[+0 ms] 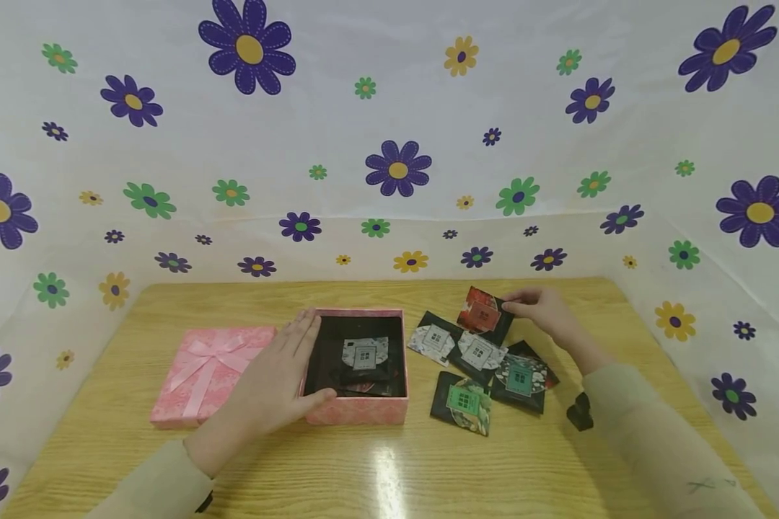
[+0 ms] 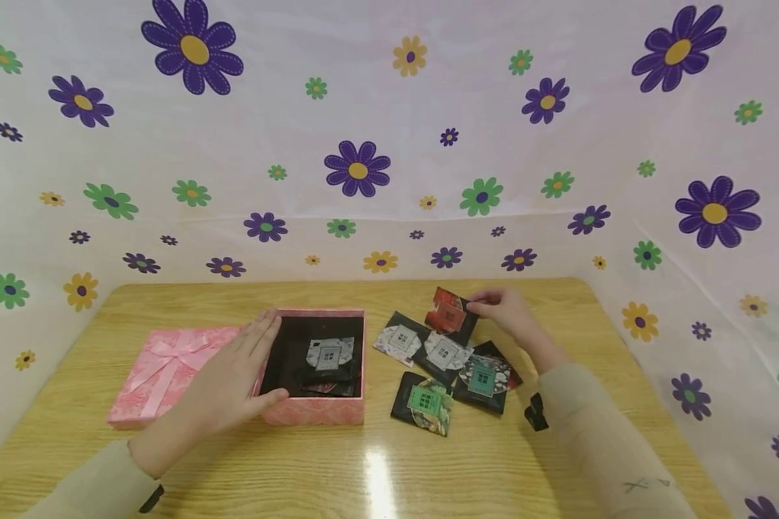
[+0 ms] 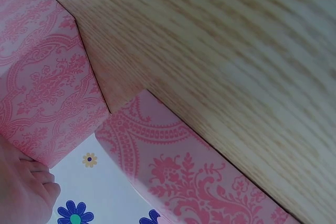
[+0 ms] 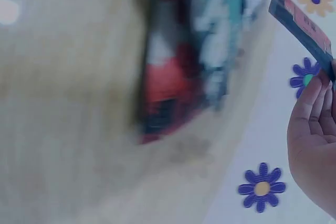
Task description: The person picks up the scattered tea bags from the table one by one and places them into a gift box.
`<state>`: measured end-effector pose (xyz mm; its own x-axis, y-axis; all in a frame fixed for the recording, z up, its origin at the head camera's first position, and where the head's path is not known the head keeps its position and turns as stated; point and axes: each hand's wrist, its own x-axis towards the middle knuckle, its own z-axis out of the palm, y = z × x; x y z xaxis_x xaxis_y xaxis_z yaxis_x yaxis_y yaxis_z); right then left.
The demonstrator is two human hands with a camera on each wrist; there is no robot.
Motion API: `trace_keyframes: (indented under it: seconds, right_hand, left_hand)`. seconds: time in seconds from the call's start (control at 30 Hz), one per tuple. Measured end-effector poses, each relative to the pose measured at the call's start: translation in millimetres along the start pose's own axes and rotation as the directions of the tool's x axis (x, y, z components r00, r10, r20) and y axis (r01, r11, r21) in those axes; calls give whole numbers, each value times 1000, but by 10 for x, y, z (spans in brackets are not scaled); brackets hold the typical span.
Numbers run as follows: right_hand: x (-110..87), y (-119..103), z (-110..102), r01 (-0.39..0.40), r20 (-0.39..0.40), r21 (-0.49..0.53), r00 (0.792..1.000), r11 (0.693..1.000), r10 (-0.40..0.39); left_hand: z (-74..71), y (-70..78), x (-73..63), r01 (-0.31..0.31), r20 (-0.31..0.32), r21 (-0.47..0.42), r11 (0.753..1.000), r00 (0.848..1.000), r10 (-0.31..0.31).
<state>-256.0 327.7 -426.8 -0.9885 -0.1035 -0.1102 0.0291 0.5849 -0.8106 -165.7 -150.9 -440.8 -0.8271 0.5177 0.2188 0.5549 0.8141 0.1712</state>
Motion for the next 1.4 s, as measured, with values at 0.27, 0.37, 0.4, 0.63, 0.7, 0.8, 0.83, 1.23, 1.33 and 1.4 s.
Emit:
trace_keyframes:
  seconds: [0.27, 0.37, 0.4, 0.63, 0.7, 0.8, 0.83, 1.23, 1.33, 1.4]
  right_hand:
    - [6, -387, -28, 61, -45, -36, 997, 997, -62]
    - [5, -544, -19, 65, -38, -50, 997, 997, -67]
    - [4, -594, -13, 66, -33, -49, 997, 997, -68]
    - [0, -886, 59, 99, -7, 1, 995, 995, -99]
    - [8, -950, 93, 111, -4, 12, 994, 994, -111]
    - [12, -1041, 159, 127, -3, 23, 992, 992, -127]
    - [11, -1071, 184, 132, -5, 24, 991, 991, -132]
    - [-28, -1434, 536, 232, 64, 72, 969, 970, -237]
    - [-60, -1525, 658, 259, 100, 76, 959, 963, -266]
    - [-72, -1562, 747, 286, 122, 64, 949, 956, -292]
  left_hand:
    - [16, -9, -10, -4, -13, 9, 1000, 1000, 4]
    - [17, -9, -10, -4, -17, 5, 1000, 1000, 4]
    - [16, -9, -10, -3, -16, 3, 1000, 1000, 3]
    - [9, -6, -3, 6, 0, -6, 1000, 1000, -6]
    - [6, -4, -1, 7, 0, -9, 1000, 1000, -7]
    - [-1, -1, -1, 11, 1, -10, 1000, 1000, -11]
    - [-4, 1, -2, 12, 4, -11, 1000, 1000, -12]
    - [5, -7, 5, 5, 1, -1, 1000, 1000, -5]
    - [-3, -5, 5, 3, 10, 7, 1000, 1000, -3]
    - [-6, -4, 4, 0, 9, 11, 1000, 1000, 0]
